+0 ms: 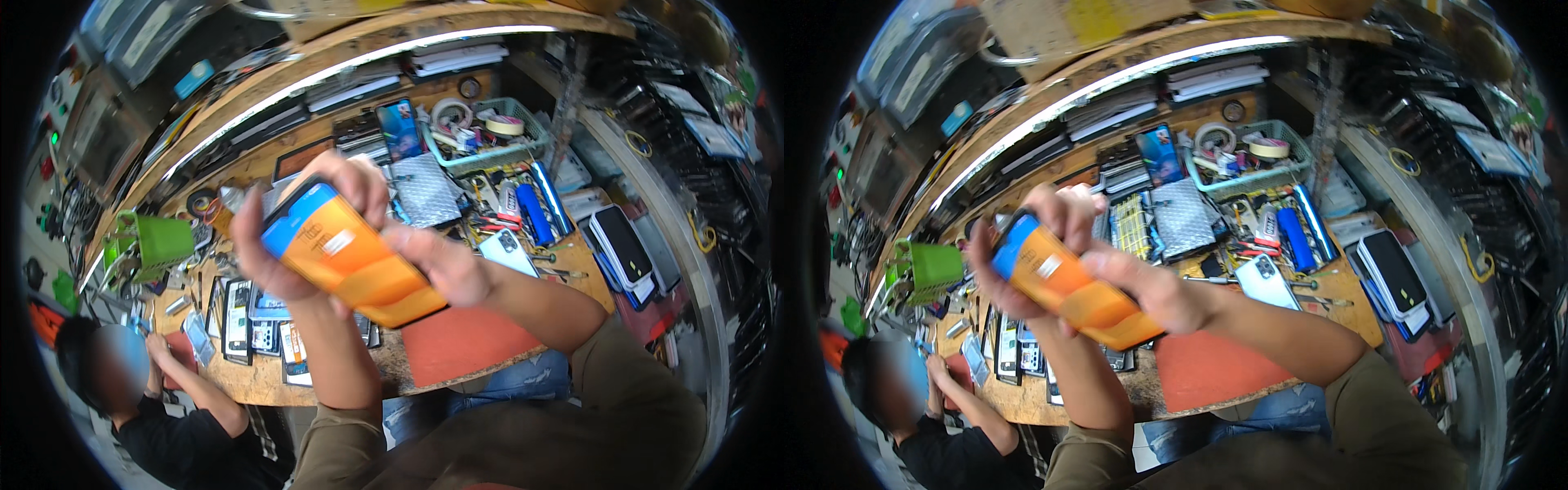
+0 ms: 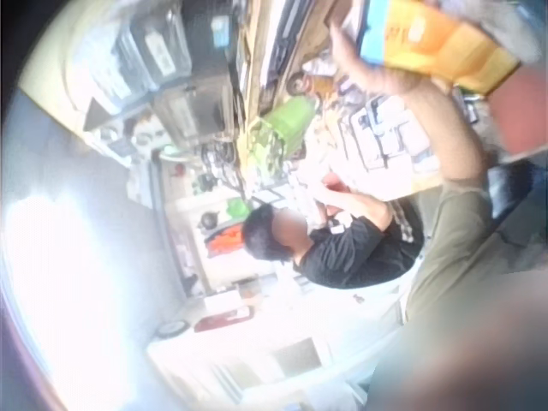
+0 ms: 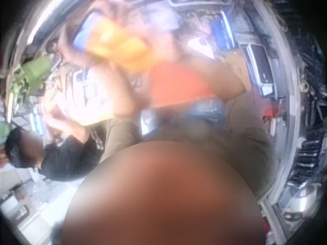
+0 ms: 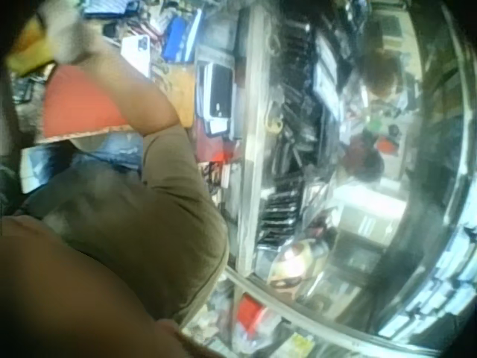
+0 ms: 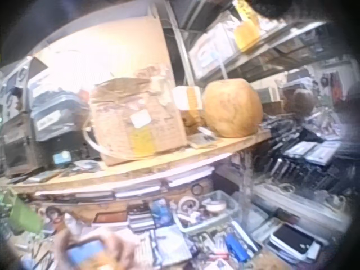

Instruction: The person disassembles and reassembles smartphones at a cluttered workbench. They remove back covers, handle internal components, and test the screen by powering the device on. Tools such as screwdrivers and prying instruments are used to open and close the devices.

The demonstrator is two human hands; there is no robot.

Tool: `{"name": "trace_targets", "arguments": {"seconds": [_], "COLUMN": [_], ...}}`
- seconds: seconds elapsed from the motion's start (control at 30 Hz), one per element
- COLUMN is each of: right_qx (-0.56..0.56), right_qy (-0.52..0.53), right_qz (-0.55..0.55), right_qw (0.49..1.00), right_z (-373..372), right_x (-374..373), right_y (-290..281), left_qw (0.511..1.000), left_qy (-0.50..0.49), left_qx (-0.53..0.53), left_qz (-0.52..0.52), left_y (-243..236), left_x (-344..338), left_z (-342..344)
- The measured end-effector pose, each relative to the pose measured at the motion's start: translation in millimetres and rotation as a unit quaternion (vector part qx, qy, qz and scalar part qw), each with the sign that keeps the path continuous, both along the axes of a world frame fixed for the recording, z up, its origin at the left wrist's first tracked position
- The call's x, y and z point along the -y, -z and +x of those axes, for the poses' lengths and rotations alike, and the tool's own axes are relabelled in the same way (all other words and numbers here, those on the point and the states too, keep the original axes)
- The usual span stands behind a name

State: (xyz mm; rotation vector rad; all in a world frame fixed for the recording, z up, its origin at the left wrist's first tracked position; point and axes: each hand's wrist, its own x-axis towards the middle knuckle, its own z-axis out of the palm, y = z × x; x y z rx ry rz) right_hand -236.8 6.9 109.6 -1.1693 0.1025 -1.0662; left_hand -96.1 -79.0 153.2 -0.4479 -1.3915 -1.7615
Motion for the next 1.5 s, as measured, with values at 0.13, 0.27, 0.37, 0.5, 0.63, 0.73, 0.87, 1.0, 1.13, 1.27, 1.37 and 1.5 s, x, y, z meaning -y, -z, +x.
{"name": "trace_targets", "arguments": {"seconds": [0.13, 0.27, 0.37, 0.5, 0.63, 0.73, 0.87, 1.0, 1.13, 1.27, 1.37, 1.5], "right_qx": [-0.004, 0.016, 0.023, 0.027, 0.033, 0.04, 0.04, 0.04, 0.039, 0.04, 0.07, 0.077], "right_qy": [0.029, 0.018, 0.012, 0.01, 0.01, 0.004, -0.003, -0.009, -0.012, -0.004, 0.041, 0.027], "right_qz": [-0.101, -0.114, -0.118, -0.123, -0.127, -0.126, -0.124, -0.12, -0.121, -0.121, -0.148, -0.169], "right_qw": [0.994, 0.993, 0.993, 0.992, 0.991, 0.991, 0.992, 0.992, 0.992, 0.992, 0.986, 0.982], "right_z": [14.8, 18.3, 18.1, 18.9, 20.5, 22.8, 24.9, 25.9, 26.7, 27.0, 29.2, 28.9], "right_x": [-20.4, -25.2, -22.8, -20.3, -17.8, -15.7, -13.7, -13.7, -13.3, -12.7, -13.7, -12.1], "right_y": [-4.4, -7.8, -7.8, -5.5, -3.3, -2.7, -2.0, -1.2, -1.0, -0.7, -0.6, 2.0], "left_qw": [0.99, 0.99, 0.991, 0.994, 0.992, 0.988, 0.988, 0.987, 0.988, 0.988, 0.987, 0.991], "left_qy": [-0.044, -0.053, -0.059, -0.071, -0.064, -0.059, -0.075, -0.078, -0.066, -0.063, -0.152, -0.131], "left_qx": [-0.013, -0.003, 0.009, 0.013, 0.01, 0.025, 0.038, 0.045, 0.051, 0.06, 0.029, 0.012], "left_qz": [-0.135, -0.129, -0.116, -0.085, -0.111, -0.138, -0.133, -0.134, -0.133, -0.126, -0.03, -0.013], "left_y": [-9.0, -10.8, -8.9, -5.0, -7.4, -10.7, -10.6, -8.9, -13.6, -16.0, -8.1, -5.8], "left_x": [-17.8, -25.3, -19.0, -15.6, -17.6, -17.1, -17.5, -17.3, -14.6, -21.8, -40.4, -42.4], "left_z": [12.0, 16.5, 16.7, 19.1, 22.1, 22.5, 24.8, 27.7, 25.4, 19.7, 19.5, 17.5]}}
